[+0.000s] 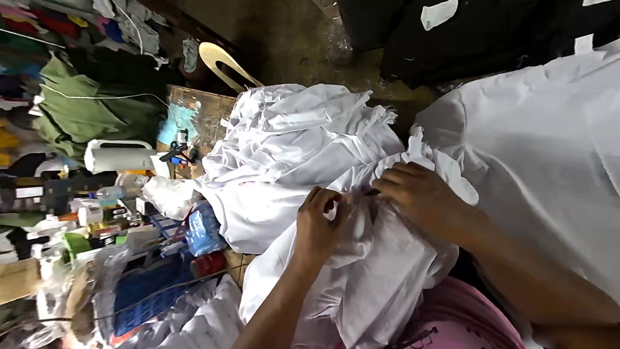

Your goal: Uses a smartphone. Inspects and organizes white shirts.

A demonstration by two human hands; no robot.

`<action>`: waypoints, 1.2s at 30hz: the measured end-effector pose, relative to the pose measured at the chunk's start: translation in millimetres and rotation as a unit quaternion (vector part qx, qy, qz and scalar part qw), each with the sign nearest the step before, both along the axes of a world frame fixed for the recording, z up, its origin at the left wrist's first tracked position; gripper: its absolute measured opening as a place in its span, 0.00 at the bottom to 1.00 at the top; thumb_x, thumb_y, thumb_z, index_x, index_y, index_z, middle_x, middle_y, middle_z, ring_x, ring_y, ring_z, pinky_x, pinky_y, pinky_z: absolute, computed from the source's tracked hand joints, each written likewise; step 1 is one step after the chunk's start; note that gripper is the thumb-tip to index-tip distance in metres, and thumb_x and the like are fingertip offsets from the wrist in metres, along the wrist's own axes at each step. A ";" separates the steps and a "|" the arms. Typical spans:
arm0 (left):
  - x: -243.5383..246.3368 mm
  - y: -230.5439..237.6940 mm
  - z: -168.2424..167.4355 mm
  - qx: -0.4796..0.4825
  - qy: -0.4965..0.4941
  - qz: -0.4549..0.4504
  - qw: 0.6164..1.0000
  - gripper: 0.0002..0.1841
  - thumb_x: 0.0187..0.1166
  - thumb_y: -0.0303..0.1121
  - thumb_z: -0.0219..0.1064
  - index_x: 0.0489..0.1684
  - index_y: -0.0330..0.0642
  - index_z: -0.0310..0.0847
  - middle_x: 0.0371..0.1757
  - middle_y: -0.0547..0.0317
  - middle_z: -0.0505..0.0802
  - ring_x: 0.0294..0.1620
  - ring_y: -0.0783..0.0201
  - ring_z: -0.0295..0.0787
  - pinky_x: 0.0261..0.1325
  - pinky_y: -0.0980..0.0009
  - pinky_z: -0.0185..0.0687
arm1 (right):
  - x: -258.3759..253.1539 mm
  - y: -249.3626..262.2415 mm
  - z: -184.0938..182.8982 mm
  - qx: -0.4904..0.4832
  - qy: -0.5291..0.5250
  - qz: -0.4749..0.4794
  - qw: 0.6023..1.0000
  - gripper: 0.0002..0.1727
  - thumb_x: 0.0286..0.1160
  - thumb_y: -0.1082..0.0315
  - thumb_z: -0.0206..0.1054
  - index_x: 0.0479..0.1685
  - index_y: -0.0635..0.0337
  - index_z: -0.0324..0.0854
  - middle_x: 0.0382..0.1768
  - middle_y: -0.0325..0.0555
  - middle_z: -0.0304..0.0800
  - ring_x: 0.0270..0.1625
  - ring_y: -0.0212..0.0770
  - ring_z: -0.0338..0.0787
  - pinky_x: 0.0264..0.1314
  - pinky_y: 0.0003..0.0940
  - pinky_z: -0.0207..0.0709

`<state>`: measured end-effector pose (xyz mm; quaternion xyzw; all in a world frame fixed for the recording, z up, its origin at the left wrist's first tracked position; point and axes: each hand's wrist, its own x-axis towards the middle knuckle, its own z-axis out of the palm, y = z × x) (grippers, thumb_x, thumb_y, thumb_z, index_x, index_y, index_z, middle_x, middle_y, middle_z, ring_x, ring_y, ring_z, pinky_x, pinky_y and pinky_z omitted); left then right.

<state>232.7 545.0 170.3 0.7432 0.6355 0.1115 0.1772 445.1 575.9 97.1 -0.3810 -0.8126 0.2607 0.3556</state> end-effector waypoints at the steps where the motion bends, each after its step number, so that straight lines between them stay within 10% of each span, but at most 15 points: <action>1: -0.3 0.4 -2.4 -0.033 0.025 0.004 0.999 0.13 0.78 0.37 0.68 0.38 0.34 0.91 0.35 0.51 0.92 0.34 0.66 0.88 0.41 0.72 0.85 | 2.4 1.6 1.6 -0.004 0.000 -0.009 1.000 0.07 0.74 0.68 0.71 0.41 0.61 0.92 0.35 0.50 0.90 0.42 0.52 0.91 0.45 0.46 0.84; 16: 7.1 -6.7 4.6 0.018 -0.067 -0.053 0.996 0.11 0.76 0.32 0.65 0.29 0.35 0.90 0.30 0.58 0.90 0.36 0.75 0.85 0.45 0.83 0.79 | -20.1 7.5 7.2 0.017 0.008 0.019 1.000 0.05 0.72 0.74 0.70 0.39 0.62 0.91 0.34 0.50 0.91 0.42 0.51 0.91 0.44 0.46 0.83; 20: 6.8 -19.4 29.1 -0.117 0.008 -0.148 0.982 0.25 0.74 0.50 0.73 0.61 0.40 0.88 0.58 0.48 0.92 0.58 0.55 0.89 0.62 0.58 0.85 | 18.5 18.6 9.8 -0.052 0.069 -0.063 0.994 0.11 0.79 0.67 0.68 0.48 0.65 0.91 0.39 0.55 0.90 0.44 0.54 0.92 0.49 0.49 0.87; 24: -50.0 10.7 55.4 -0.071 0.126 0.004 0.990 0.14 0.80 0.27 0.65 0.59 0.30 0.86 0.45 0.38 0.95 0.43 0.43 0.95 0.48 0.44 0.88 | 46.6 0.3 8.7 -0.126 0.124 -0.012 0.984 0.15 0.80 0.57 0.65 0.47 0.57 0.92 0.39 0.40 0.91 0.41 0.32 0.90 0.46 0.29 0.86; 28: -79.3 33.6 73.2 -0.011 0.191 0.095 0.977 0.21 0.84 0.30 0.64 0.71 0.26 0.77 0.62 0.28 0.88 0.62 0.30 0.86 0.64 0.33 0.77 | 45.4 -47.1 11.8 -0.204 0.084 0.128 0.967 0.18 0.81 0.54 0.65 0.52 0.58 0.90 0.39 0.50 0.92 0.36 0.46 0.92 0.39 0.45 0.86; 32: -19.5 -7.7 66.6 -0.177 -0.006 -0.090 0.980 0.19 0.77 0.42 0.70 0.53 0.34 0.88 0.43 0.51 0.94 0.43 0.62 0.92 0.49 0.65 0.88 | 27.8 -67.0 23.3 -0.186 0.197 0.173 0.947 0.17 0.82 0.52 0.65 0.50 0.57 0.88 0.43 0.47 0.90 0.40 0.35 0.89 0.39 0.24 0.83; 36: 17.2 -34.3 62.0 -0.310 0.008 -0.109 0.944 0.20 0.65 0.39 0.80 0.44 0.28 0.88 0.42 0.43 0.95 0.42 0.50 0.94 0.48 0.51 0.90 | 23.2 -66.0 23.1 -0.208 0.282 0.258 0.900 0.17 0.83 0.58 0.66 0.54 0.63 0.87 0.62 0.53 0.90 0.55 0.31 0.91 0.56 0.18 0.81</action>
